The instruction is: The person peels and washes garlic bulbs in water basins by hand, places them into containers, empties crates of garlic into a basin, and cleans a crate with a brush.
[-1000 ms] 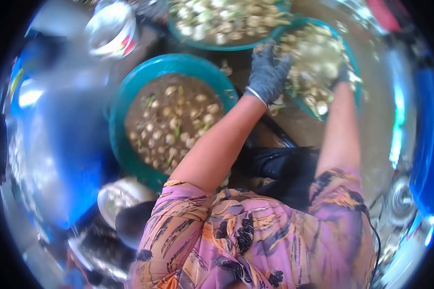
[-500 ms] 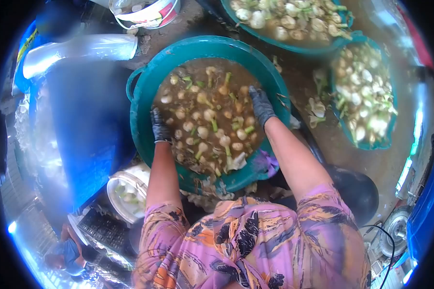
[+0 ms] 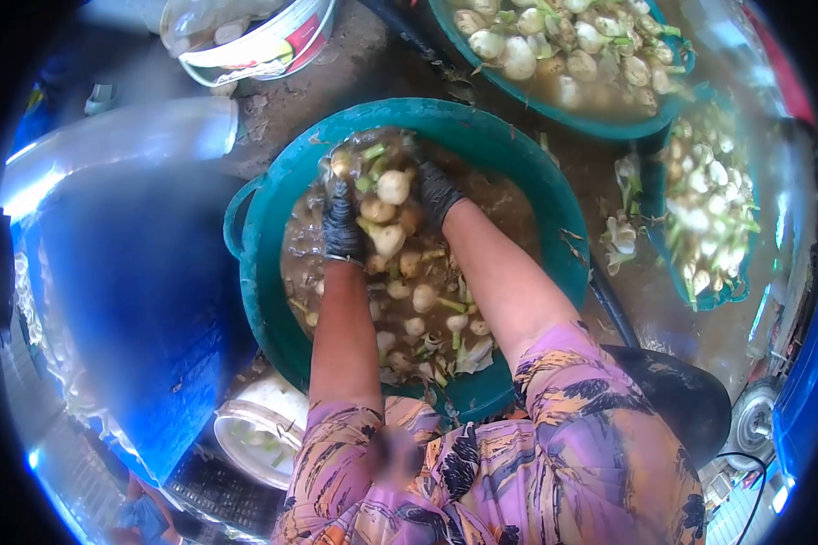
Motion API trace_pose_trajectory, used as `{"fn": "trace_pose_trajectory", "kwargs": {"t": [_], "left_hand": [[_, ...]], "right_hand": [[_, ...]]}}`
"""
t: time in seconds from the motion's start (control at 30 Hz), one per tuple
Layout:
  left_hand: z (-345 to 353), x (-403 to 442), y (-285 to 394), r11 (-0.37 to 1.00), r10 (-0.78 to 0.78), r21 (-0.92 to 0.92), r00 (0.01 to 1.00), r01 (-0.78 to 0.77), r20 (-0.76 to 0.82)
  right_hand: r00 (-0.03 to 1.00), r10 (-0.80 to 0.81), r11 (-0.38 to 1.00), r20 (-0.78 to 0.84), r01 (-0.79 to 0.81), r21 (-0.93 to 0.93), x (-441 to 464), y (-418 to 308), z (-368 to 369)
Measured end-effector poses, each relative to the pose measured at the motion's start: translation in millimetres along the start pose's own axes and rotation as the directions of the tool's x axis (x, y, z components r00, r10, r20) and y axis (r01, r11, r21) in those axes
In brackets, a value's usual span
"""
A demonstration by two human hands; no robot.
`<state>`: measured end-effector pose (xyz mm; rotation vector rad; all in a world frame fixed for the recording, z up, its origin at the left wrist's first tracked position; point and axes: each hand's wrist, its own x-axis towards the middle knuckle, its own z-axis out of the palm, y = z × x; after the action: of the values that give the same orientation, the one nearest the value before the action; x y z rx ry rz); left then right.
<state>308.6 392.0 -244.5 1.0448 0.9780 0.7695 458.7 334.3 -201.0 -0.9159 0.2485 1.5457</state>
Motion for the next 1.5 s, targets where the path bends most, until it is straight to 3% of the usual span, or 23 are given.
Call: {"fn": "trace_pose_trajectory", "kwargs": {"t": [0.27,0.37,0.47,0.53,0.63,0.67,0.73,0.8,0.83,0.87,0.93,0.97,1.03,1.07,1.13,1.2,1.23,1.27,1.33,1.37,1.43,1.47,1.5], "left_hand": [[53.4,-39.8,17.3,0.997,0.03,0.068,0.999,-0.031,0.016],[78.4,-61.5,25.1,0.804,0.358,0.469,0.927,-0.365,0.107],[142.4,-104.6,71.0,0.933,0.252,0.244,0.965,-0.263,0.075],[187.9,-131.5,97.5,0.828,0.345,0.376,0.907,-0.416,0.243],[295.6,-167.1,137.2,0.983,0.148,0.074,0.966,-0.167,0.21],[340.1,-179.2,152.1,0.973,0.182,0.092,0.949,-0.211,0.256],[418.7,-181.9,153.5,0.987,0.153,-0.024,0.887,-0.158,0.435],[491.7,-183.2,151.5,0.939,0.332,-0.159,0.679,-0.306,0.655],[521.9,-179.5,141.3,0.968,0.251,-0.164,0.688,-0.19,0.681],[538.0,-177.5,146.2,0.953,0.243,-0.038,0.682,-0.301,0.69],[517.2,-180.0,138.3,0.889,0.389,-0.058,0.684,-0.454,0.617],[496.5,-174.3,129.4,0.848,0.457,-0.052,0.678,-0.527,0.577],[431.8,-143.3,95.6,0.786,0.426,0.168,0.718,-0.595,0.55],[373.2,-144.3,99.2,0.33,0.614,0.441,0.545,-0.834,0.571],[277.9,-145.7,95.2,0.846,0.303,0.403,0.937,-0.348,0.173],[140.5,-127.0,61.6,0.592,0.372,0.747,0.925,-0.303,0.08],[90.1,-124.9,48.9,0.433,0.413,0.864,0.909,-0.257,0.064],[67.3,-151.0,77.7,0.558,0.246,0.828,0.944,0.047,-0.219],[-6.0,-163.0,69.7,0.42,0.279,0.892,0.912,0.165,-0.3],[-43.0,-165.0,52.2,0.424,0.276,0.885,0.903,0.195,-0.331],[-123.6,-152.2,-20.7,0.658,0.298,0.752,0.932,-0.045,-0.205],[-150.2,-146.0,-54.0,0.744,0.299,0.651,0.946,-0.151,-0.123],[-168.9,-144.5,-77.4,0.792,0.289,0.575,0.956,-0.206,-0.056]], "right_hand": [[0.971,-0.124,0.989,0.205,0.104,0.105,-25.6,-16.5,-21.1],[0.955,-0.125,0.983,0.269,0.083,0.164,-73.4,-35.7,-28.2],[0.936,-0.167,0.963,0.31,0.087,0.255,-125.6,-56.2,-45.1],[0.904,-0.314,0.939,0.288,0.251,0.235,-177.7,-89.3,-55.8],[0.879,-0.418,0.857,0.23,0.297,0.422,-237.8,-149.6,-99.6],[0.798,-0.597,0.799,0.08,0.583,0.148,-287.6,-183.8,-97.0],[0.748,-0.662,0.741,0.044,0.644,0.19,-338.3,-236.3,-140.2],[0.63,-0.776,0.619,0.004,0.761,0.195,-366.6,-299.2,-206.5],[0.649,-0.759,0.634,-0.058,0.756,0.163,-395.8,-320.2,-215.6],[0.663,-0.739,0.65,-0.121,0.749,0.131,-424.0,-339.4,-220.7],[0.421,-0.545,0.792,-0.725,0.543,-0.28,-446.4,-366.2,-247.0],[0.298,-0.497,0.844,-0.815,0.385,-0.373,-448.6,-376.5,-268.3],[0.138,-0.692,0.721,-0.709,0.179,-0.669,-438.6,-386.2,-304.5],[0.121,-0.806,0.591,-0.579,0.122,-0.798,-427.0,-386.1,-306.9],[0.314,-0.898,0.399,-0.308,0.29,-0.87,-397.6,-359.5,-255.7],[0.624,-0.781,0.479,-0.034,0.563,-0.673,-372.2,-288.9,-135.7],[0.79,-0.613,0.582,-0.017,0.438,-0.685,-343.7,-252.2,-110.0],[0.911,-0.411,0.648,0.001,0.293,-0.703,-319.8,-218.8,-86.6],[0.991,-0.1,0.657,-0.094,-0.005,-0.754,-266.4,-145.5,-71.3],[0.938,-0.263,0.237,0.227,0.291,-0.927,-220.9,-98.0,-107.3],[0.921,-0.307,-0.054,0.239,0.233,-0.971,-182.7,-38.0,-129.5],[0.949,-0.293,0.143,-0.117,-0.077,-0.987,-184.8,-12.0,-123.7],[0.965,-0.182,0.352,-0.19,-0.117,-0.929,-175.4,0.9,-127.6]]}}
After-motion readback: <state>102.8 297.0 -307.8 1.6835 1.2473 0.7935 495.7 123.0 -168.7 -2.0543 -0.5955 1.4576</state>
